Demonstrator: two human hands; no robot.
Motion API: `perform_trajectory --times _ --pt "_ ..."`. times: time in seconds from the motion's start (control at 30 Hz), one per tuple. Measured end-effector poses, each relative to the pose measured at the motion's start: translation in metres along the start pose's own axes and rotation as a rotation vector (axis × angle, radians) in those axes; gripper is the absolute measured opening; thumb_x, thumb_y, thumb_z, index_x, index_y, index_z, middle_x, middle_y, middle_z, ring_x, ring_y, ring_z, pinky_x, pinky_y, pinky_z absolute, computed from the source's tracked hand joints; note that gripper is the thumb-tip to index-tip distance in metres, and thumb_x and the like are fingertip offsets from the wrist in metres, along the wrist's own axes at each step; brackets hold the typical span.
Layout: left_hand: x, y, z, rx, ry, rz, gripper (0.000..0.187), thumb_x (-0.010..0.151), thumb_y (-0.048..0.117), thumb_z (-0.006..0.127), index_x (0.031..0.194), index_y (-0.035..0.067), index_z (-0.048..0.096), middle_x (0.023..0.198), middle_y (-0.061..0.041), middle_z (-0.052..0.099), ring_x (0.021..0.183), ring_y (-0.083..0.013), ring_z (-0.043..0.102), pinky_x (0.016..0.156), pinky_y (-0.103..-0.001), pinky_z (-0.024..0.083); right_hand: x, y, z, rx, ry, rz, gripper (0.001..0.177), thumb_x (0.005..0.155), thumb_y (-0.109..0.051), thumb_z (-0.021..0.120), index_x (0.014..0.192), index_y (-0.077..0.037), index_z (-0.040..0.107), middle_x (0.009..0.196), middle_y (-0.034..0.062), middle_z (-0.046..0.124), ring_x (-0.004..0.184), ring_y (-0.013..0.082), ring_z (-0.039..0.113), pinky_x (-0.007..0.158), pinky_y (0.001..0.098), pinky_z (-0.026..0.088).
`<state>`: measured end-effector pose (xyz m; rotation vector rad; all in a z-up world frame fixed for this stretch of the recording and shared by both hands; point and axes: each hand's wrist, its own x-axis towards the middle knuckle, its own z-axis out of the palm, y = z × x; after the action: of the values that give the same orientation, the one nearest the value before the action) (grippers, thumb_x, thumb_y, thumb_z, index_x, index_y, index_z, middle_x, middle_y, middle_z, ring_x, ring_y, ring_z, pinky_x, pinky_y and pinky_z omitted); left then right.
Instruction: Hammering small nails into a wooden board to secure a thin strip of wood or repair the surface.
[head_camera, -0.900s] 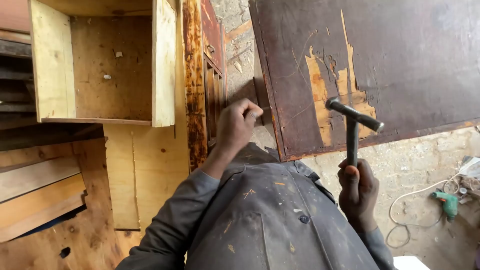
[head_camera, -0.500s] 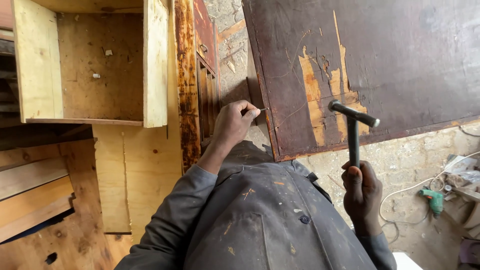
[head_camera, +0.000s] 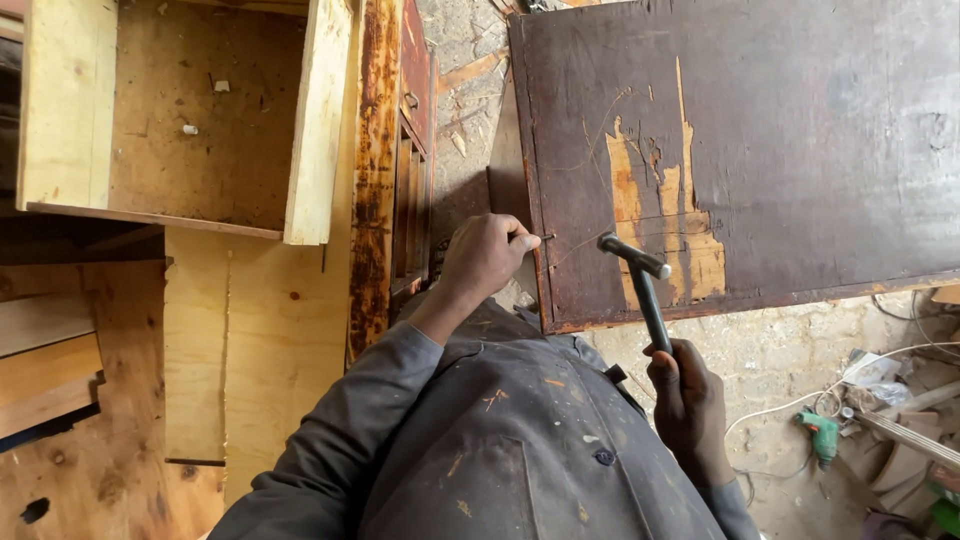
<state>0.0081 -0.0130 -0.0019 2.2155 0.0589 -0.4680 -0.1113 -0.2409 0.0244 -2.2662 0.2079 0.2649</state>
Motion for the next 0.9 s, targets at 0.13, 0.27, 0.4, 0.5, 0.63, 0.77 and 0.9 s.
perform_trajectory --times 0.13,0.27,0.4,0.5,0.63,0.77,0.9 --pt "0.000 -0.006 0.002 -0.042 0.009 0.005 0.016 0.079 0.021 0.057 0.074 0.006 0.063 0.065 -0.004 0.065 0.032 -0.0057 0.037 0.035 -0.022 0.035 0.001 -0.006 0.001 -0.022 -0.019 -0.019 0.043 0.083 -0.043 0.032 0.081 -0.006 0.053 0.051 0.0014 0.047 0.040 0.0128 0.040 0.039 0.0273 0.028" --pt "-0.002 -0.003 -0.002 -0.072 -0.019 -0.057 0.017 0.079 0.022 0.055 0.077 0.008 0.065 0.058 -0.001 0.061 0.033 -0.0058 0.035 0.034 -0.022 0.030 0.004 -0.011 0.003 -0.004 -0.071 0.040 0.041 0.083 -0.043 0.033 0.082 -0.007 0.053 0.049 0.0016 0.046 0.040 0.0131 0.038 0.040 0.0279 0.027" --pt "-0.003 -0.003 -0.001 -0.061 0.005 0.002 0.021 0.080 0.022 0.051 0.073 0.007 0.063 0.072 -0.002 0.065 0.055 -0.0124 0.058 0.052 -0.029 0.048 0.007 -0.019 0.007 -0.021 -0.113 0.060 0.037 0.084 -0.040 0.033 0.085 -0.009 0.053 0.051 0.0021 0.047 0.040 0.0143 0.039 0.040 0.0290 0.026" --pt "-0.005 0.000 -0.001 -0.050 0.031 0.030 0.020 0.080 0.019 0.050 0.069 0.007 0.062 0.073 -0.003 0.065 0.061 -0.0144 0.061 0.060 -0.032 0.051 0.005 -0.024 0.009 0.142 -0.139 -0.044 0.040 0.085 -0.039 0.032 0.092 -0.004 0.051 0.056 -0.0002 0.045 0.045 0.0102 0.039 0.041 0.0255 0.029" --pt "-0.002 -0.009 0.007 0.009 0.132 0.113 0.023 0.077 0.016 0.053 0.056 0.007 0.057 0.063 -0.001 0.064 0.053 -0.0140 0.058 0.054 -0.031 0.048 -0.001 -0.019 0.017 0.458 -0.111 -0.159 0.039 0.085 -0.042 0.037 0.089 -0.004 0.049 0.055 -0.0013 0.040 0.044 0.0071 0.035 0.043 0.0206 0.029" --pt "-0.004 -0.003 0.001 -0.039 0.079 0.059 0.025 0.079 0.018 0.051 0.055 0.009 0.054 0.055 0.002 0.059 0.043 -0.0085 0.046 0.046 -0.027 0.042 0.010 -0.013 0.019 0.335 -0.216 -0.123 0.036 0.086 -0.037 0.036 0.094 -0.004 0.049 0.054 -0.0017 0.039 0.044 0.0084 0.034 0.044 0.0238 0.032" --pt "-0.005 -0.008 0.003 -0.062 0.041 -0.022 0.014 0.072 0.021 0.052 0.063 0.014 0.061 0.064 -0.005 0.060 0.066 -0.0245 0.060 0.057 -0.032 0.048 0.009 -0.002 0.031 0.200 -0.133 -0.075 0.033 0.087 -0.033 0.036 0.088 -0.005 0.054 0.042 0.0071 0.046 0.038 0.0194 0.042 0.043 0.0315 0.037"
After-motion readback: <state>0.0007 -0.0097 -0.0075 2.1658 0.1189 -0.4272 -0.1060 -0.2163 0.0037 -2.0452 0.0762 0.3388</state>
